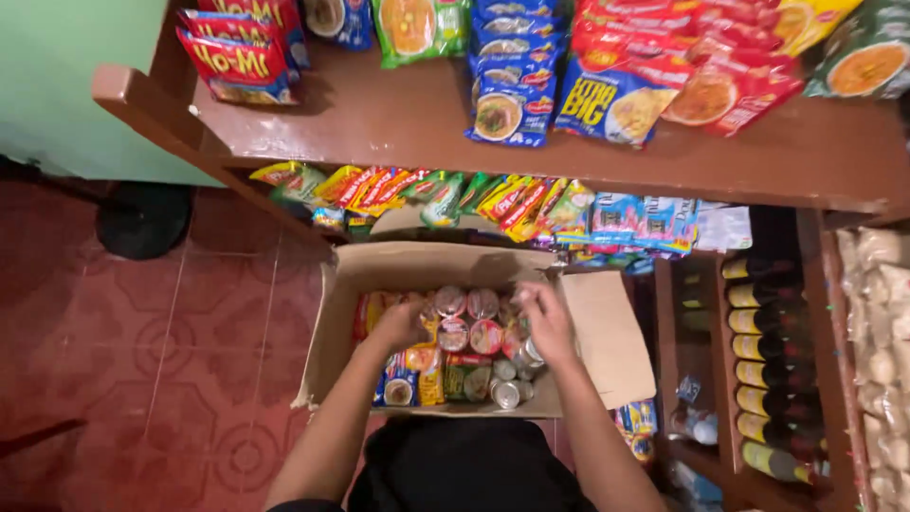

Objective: Organize instant noodles and canned goods from a cardboard box onto store shelves.

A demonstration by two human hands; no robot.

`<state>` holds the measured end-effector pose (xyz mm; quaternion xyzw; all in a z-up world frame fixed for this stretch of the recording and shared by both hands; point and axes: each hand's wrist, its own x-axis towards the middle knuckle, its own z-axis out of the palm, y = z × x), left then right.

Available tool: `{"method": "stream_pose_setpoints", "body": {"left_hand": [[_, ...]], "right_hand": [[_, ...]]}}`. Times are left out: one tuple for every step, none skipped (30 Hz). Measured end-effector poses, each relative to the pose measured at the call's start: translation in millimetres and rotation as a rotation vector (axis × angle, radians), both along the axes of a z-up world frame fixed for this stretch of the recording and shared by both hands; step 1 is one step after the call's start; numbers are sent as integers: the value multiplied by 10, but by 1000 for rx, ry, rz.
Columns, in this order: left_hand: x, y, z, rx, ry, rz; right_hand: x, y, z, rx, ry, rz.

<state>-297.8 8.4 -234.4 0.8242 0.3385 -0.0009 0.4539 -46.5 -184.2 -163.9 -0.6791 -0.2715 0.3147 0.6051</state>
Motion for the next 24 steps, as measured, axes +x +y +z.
{"method": "stream_pose_setpoints", "body": {"left_hand": [[-93,39,-180,-12,8,0],[-190,79,-359,-9,151,-38],[-289,46,-551,-15,294,-82],[-352,32,-726,-38,302,-88],[-426,26,-903,-99,350,-6],[-503,16,-1080,-159,398,76],[-537,25,-1089,-175,407,78],[-566,38,-1101,-157,476,76],[-611,37,-1119,-141,549,68],[-636,24,-1137,-159,562,63],[-665,2,-1156,-197,646,23],[-687,-19,-1175,-234,729,-19],[-721,0,-1357,-242,738,-26],[-754,15,-1538,-225,773,-36],[-838,-3,-1702,-210,814,-50],[-868,-7,-1712,-221,829,-59],[-901,-37,-1723,-83,752,-109],[-933,-68,-1731,54,670,-158],[-938,-44,-1727,46,675,-168],[-945,-22,-1718,48,652,-159],[-974,-41,-1694,44,632,-145],[-1066,-74,-1839,31,641,-150],[-1173,-91,-1976,-55,638,-138],[-1281,-116,-2105,-141,634,-126]], "right_hand": [[-59,21,-137,-12,8,0],[-122,43,-274,-85,-62,119],[-190,-5,-405,-167,-127,238],[-237,11,-479,-189,-114,238],[-276,58,-561,-352,-20,333],[-317,105,-646,-513,77,428],[-341,127,-962,-527,88,434],[-365,144,-1281,-630,189,480],[-417,126,-1607,-734,297,521],[-474,105,-1815,-749,314,524],[-546,58,-2023,-804,215,656],[-617,5,-2229,-852,114,791],[-682,-1,-2362,-858,127,790],[-745,-10,-2493,-885,359,709],[-863,-53,-2616,-909,594,619],[-949,-84,-2728,-915,614,618],[-1052,-155,-2832,-989,668,452],[-1157,-230,-2929,-1061,717,284],[-1169,-364,-3246,-1068,729,279],[-1191,-508,-3554,-1074,577,348],[-1230,-688,-3845,-1081,425,424],[-1253,-869,-4153,-1091,437,428],[-1296,-1031,-4465,-1154,175,544],[-1345,-1203,-4768,-1199,-93,655]]}}
